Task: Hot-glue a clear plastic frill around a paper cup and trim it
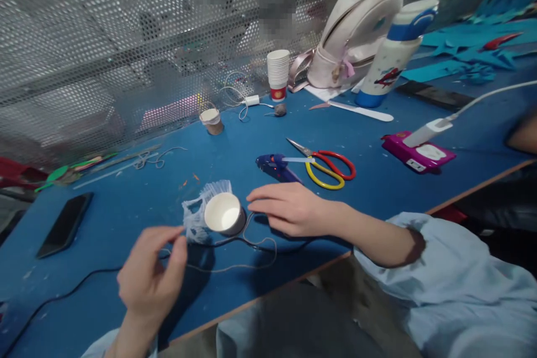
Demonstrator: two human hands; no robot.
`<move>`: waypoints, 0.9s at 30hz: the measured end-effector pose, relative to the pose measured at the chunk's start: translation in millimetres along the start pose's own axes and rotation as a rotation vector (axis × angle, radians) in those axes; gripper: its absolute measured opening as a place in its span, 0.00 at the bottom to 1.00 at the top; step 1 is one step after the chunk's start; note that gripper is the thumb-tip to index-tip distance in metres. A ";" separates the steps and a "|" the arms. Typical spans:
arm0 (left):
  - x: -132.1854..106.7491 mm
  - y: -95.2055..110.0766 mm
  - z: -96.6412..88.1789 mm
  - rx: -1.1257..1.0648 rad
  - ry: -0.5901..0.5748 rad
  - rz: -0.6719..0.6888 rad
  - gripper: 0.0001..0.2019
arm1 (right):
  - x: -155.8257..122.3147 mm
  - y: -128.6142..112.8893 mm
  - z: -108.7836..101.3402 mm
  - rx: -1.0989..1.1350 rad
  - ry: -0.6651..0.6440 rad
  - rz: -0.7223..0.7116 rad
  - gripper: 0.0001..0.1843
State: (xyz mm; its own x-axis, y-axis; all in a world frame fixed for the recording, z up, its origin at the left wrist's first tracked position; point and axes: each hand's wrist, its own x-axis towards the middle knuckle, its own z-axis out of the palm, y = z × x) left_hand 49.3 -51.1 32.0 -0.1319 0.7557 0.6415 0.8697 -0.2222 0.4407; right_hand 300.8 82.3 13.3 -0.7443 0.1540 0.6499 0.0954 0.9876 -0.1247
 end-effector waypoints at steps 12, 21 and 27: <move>-10.2 -8.2 26.9 -0.009 -0.221 0.200 0.16 | 9.3 -6.6 41.9 -0.168 -0.071 0.022 0.12; 33.0 -60.2 49.0 0.232 -0.241 0.196 0.23 | 9.6 -10.3 39.5 -0.220 -0.024 0.038 0.13; 48.4 -52.0 64.0 -0.076 -0.238 0.067 0.10 | 8.2 -7.4 39.4 -0.212 0.002 0.057 0.13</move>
State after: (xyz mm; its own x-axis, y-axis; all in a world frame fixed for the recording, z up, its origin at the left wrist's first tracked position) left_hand 28.2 36.4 -0.1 0.0485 0.8596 0.5086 0.8333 -0.3155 0.4539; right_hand 268.0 75.0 -9.9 -0.7324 0.2099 0.6478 0.2745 0.9616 -0.0012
